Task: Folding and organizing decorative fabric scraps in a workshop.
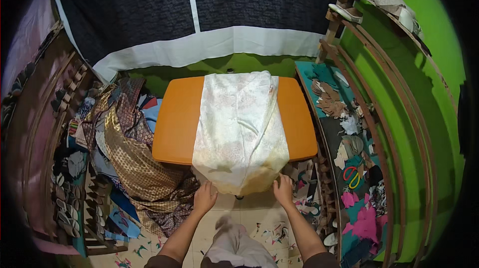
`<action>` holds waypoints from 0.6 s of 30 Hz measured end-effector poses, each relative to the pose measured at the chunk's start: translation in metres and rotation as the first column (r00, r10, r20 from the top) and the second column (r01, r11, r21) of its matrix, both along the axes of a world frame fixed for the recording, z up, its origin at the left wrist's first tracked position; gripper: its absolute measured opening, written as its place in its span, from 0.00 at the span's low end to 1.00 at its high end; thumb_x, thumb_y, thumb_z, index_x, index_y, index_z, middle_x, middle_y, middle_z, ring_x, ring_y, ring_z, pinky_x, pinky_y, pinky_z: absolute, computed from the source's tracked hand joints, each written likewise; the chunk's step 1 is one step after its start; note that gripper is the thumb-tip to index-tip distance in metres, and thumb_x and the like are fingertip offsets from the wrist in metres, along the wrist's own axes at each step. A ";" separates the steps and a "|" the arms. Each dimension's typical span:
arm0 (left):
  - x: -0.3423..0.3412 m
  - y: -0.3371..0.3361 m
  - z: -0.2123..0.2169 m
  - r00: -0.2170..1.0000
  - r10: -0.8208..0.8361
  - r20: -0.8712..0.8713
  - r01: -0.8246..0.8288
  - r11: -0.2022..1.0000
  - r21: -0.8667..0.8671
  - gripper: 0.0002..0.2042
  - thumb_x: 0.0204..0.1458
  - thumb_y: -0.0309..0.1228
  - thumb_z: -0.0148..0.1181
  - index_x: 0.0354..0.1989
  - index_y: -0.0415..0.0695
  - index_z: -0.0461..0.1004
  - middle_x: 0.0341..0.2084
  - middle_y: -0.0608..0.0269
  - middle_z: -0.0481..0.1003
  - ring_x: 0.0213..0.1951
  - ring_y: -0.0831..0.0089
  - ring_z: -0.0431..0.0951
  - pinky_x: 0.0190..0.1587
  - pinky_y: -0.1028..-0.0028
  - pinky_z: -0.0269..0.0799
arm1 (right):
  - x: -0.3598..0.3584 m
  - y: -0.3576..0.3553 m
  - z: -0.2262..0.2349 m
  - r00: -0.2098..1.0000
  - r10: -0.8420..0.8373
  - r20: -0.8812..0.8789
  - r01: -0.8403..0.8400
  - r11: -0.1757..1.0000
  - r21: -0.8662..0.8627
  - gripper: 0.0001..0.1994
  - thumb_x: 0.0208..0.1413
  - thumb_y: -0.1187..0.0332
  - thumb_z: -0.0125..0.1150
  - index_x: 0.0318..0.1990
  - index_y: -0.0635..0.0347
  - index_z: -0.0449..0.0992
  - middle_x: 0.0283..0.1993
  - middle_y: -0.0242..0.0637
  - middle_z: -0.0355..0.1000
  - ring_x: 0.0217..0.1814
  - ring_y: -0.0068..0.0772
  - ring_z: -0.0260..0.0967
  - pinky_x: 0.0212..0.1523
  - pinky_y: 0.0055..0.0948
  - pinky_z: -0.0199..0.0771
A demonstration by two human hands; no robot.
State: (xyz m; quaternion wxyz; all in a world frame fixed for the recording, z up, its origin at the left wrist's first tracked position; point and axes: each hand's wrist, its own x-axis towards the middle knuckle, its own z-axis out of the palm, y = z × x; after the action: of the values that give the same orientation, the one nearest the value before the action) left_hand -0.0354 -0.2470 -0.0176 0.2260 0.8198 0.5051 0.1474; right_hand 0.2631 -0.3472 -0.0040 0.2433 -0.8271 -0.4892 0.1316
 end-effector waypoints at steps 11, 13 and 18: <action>0.007 0.063 -0.031 0.765 0.469 0.442 -0.189 0.819 -0.542 0.42 0.39 0.40 0.65 0.58 0.38 0.45 0.44 0.54 0.65 0.37 0.68 0.71 0.24 0.75 0.70 | 0.041 0.039 -0.083 0.746 -0.085 -0.660 0.133 0.991 0.023 0.43 0.40 0.58 0.65 0.59 0.65 0.45 0.57 0.47 0.54 0.58 0.41 0.53 0.56 0.31 0.55; -0.006 0.065 -0.056 0.744 0.518 0.423 -0.214 0.784 -0.583 0.39 0.40 0.40 0.64 0.57 0.38 0.49 0.42 0.56 0.67 0.35 0.69 0.71 0.26 0.75 0.70 | 0.027 0.044 -0.072 0.620 -0.113 -0.776 0.178 0.984 0.000 0.37 0.39 0.60 0.66 0.54 0.69 0.56 0.50 0.45 0.62 0.50 0.35 0.61 0.49 0.28 0.61; -0.025 0.058 -0.062 0.709 0.554 0.436 -0.052 0.658 -0.752 0.30 0.43 0.41 0.61 0.51 0.36 0.60 0.37 0.59 0.71 0.34 0.72 0.72 0.35 0.73 0.68 | 0.025 0.033 -0.049 0.588 -0.256 -0.767 0.070 0.961 -0.267 0.19 0.42 0.63 0.63 0.39 0.69 0.72 0.35 0.34 0.70 0.36 0.23 0.65 0.37 0.24 0.65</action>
State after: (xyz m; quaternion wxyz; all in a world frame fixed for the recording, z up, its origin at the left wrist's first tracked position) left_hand -0.0606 -0.1895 -0.0799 0.6405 0.4690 0.5531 0.2528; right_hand 0.2882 -0.3144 -0.0526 0.3583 -0.7439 -0.2350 0.5128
